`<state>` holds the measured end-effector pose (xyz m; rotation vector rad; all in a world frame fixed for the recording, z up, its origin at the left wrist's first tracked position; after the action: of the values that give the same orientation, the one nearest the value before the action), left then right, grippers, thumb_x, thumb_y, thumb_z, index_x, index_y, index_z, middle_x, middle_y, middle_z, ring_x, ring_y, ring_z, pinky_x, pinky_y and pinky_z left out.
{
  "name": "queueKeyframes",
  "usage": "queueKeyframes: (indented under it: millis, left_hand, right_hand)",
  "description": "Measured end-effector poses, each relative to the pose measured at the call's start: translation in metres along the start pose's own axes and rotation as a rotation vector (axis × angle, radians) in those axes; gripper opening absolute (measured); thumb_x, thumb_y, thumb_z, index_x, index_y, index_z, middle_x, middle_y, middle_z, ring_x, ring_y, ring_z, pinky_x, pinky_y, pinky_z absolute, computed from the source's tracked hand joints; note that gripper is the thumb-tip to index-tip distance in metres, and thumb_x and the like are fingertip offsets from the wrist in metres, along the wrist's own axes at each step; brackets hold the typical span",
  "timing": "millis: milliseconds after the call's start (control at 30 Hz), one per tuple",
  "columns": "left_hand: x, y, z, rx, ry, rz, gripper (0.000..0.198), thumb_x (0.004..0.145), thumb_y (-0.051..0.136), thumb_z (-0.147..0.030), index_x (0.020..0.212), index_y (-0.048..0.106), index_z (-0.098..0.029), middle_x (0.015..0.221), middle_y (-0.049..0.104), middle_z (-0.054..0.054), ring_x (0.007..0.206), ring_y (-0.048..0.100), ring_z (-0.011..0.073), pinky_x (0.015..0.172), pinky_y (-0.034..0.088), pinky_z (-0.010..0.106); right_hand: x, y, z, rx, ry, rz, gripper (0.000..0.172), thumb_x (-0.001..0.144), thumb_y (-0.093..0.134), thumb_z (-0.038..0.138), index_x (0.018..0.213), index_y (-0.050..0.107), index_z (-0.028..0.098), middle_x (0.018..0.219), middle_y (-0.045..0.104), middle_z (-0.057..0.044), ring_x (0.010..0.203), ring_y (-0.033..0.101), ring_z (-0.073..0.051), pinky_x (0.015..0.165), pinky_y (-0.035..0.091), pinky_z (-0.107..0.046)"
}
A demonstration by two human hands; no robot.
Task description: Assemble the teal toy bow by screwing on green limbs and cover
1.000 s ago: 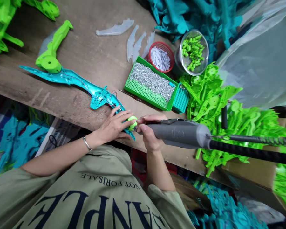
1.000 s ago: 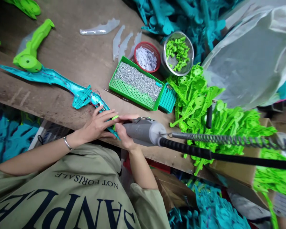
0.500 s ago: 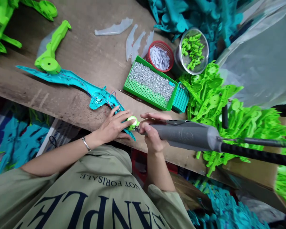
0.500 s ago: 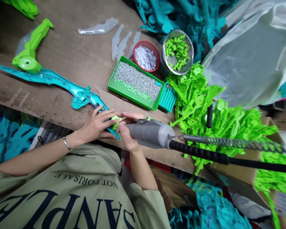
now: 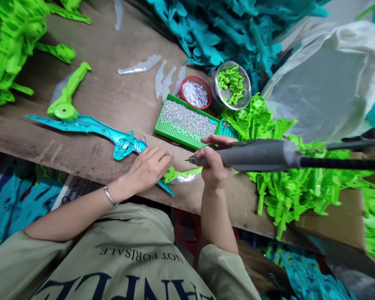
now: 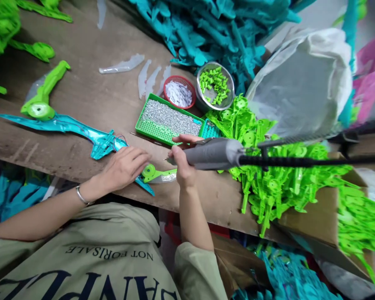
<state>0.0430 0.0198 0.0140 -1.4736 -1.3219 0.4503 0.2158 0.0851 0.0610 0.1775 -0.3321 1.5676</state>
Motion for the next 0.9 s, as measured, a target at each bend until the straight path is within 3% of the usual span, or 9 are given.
queueKeyframes:
  millis: [200,333,500,567,667,733,767,833,900]
  left_hand:
    - [0.043,0.016,0.021,0.218,-0.13,0.059,0.025,0.095,0.046,-0.01,0.092,0.07,-0.016,0.09,0.065,0.012,0.09,0.059,0.0285,0.075,0.047,0.041]
    - [0.046,0.026,0.022,0.239,-0.157,0.051,0.025,0.094,0.045,-0.008,0.087,0.067,-0.016,0.091,0.065,0.013,0.088,0.059,0.0279,0.074,0.048,0.04]
    - [0.046,0.025,0.024,0.133,-0.098,0.157,0.025,0.094,0.041,-0.003,0.094,0.064,-0.012,0.098,0.065,0.014,0.09,0.059,0.0247,0.072,0.048,0.035]
    - [0.048,0.02,0.024,0.104,-0.063,0.209,0.025,0.095,0.039,-0.003,0.102,0.062,-0.012,0.097,0.064,0.013,0.089,0.059,0.0234,0.071,0.049,0.033]
    - [0.049,0.005,0.02,0.084,-0.025,0.182,0.027,0.097,0.036,-0.003,0.109,0.057,-0.013,0.101,0.063,0.011,0.09,0.06,0.0222,0.074,0.051,0.033]
    - [0.043,-0.008,0.017,0.021,-0.012,0.093,0.028,0.094,0.037,-0.002,0.112,0.055,-0.013,0.104,0.062,0.011,0.092,0.061,0.022,0.077,0.053,0.034]
    - [0.037,-0.015,0.016,-0.042,-0.012,0.035,0.028,0.092,0.04,-0.002,0.113,0.054,-0.014,0.105,0.062,0.011,0.093,0.062,0.0218,0.079,0.054,0.035]
    - [0.02,-0.027,0.015,-0.233,-0.036,-0.082,0.026,0.089,0.047,-0.005,0.112,0.053,-0.016,0.101,0.063,0.007,0.091,0.065,0.0194,0.079,0.056,0.034]
    - [0.0,-0.035,0.015,-0.474,-0.106,-0.153,0.021,0.088,0.054,-0.01,0.106,0.052,-0.019,0.094,0.064,0.002,0.082,0.067,0.0142,0.074,0.058,0.029]
  right_hand:
    - [0.02,-0.005,-0.016,-0.096,0.015,0.004,0.036,0.08,0.075,0.045,0.109,0.065,0.026,0.095,0.069,0.0,0.064,0.065,-0.012,0.061,0.057,-0.03]
    - [0.019,-0.01,-0.014,-0.128,-0.007,-0.034,0.04,0.08,0.077,0.044,0.114,0.063,0.03,0.104,0.069,-0.002,0.075,0.068,-0.015,0.07,0.06,-0.034]
    - [0.011,-0.014,-0.019,-0.203,-0.102,-0.035,0.062,0.082,0.074,0.05,0.138,0.049,0.036,0.126,0.062,-0.006,0.099,0.071,-0.023,0.088,0.061,-0.045]
    - [0.005,-0.015,-0.021,-0.302,-0.177,-0.084,0.072,0.087,0.064,0.057,0.149,0.034,0.036,0.136,0.055,-0.01,0.117,0.066,-0.031,0.092,0.058,-0.055]
    - [-0.009,-0.02,-0.021,-0.47,-0.293,-0.255,0.075,0.094,0.043,0.059,0.158,0.011,0.037,0.153,0.036,-0.012,0.146,0.04,-0.042,0.103,0.047,-0.07]
    - [-0.02,-0.025,-0.016,-0.538,-0.372,-0.385,0.07,0.095,0.039,0.055,0.158,0.012,0.039,0.155,0.031,-0.01,0.15,0.031,-0.043,0.108,0.041,-0.072]
    - [-0.026,-0.027,-0.013,-0.537,-0.42,-0.409,0.064,0.095,0.041,0.051,0.155,0.021,0.04,0.151,0.037,-0.01,0.147,0.037,-0.041,0.108,0.042,-0.07]
    - [-0.035,-0.031,-0.007,-0.488,-0.462,-0.255,0.049,0.094,0.049,0.043,0.143,0.044,0.039,0.13,0.055,-0.009,0.127,0.056,-0.036,0.1,0.049,-0.064]
    - [-0.041,-0.031,-0.004,-0.468,-0.379,0.146,0.039,0.091,0.058,0.038,0.13,0.056,0.034,0.111,0.065,-0.007,0.106,0.065,-0.031,0.091,0.054,-0.056]
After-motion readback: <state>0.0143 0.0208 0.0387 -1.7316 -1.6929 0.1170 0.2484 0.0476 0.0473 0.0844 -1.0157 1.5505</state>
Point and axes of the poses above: each hand's wrist, its own x-axis towards the middle knuckle, its own y-axis out of the palm, z = x × y, the point moved 1 cm from there along x, towards the middle knuckle
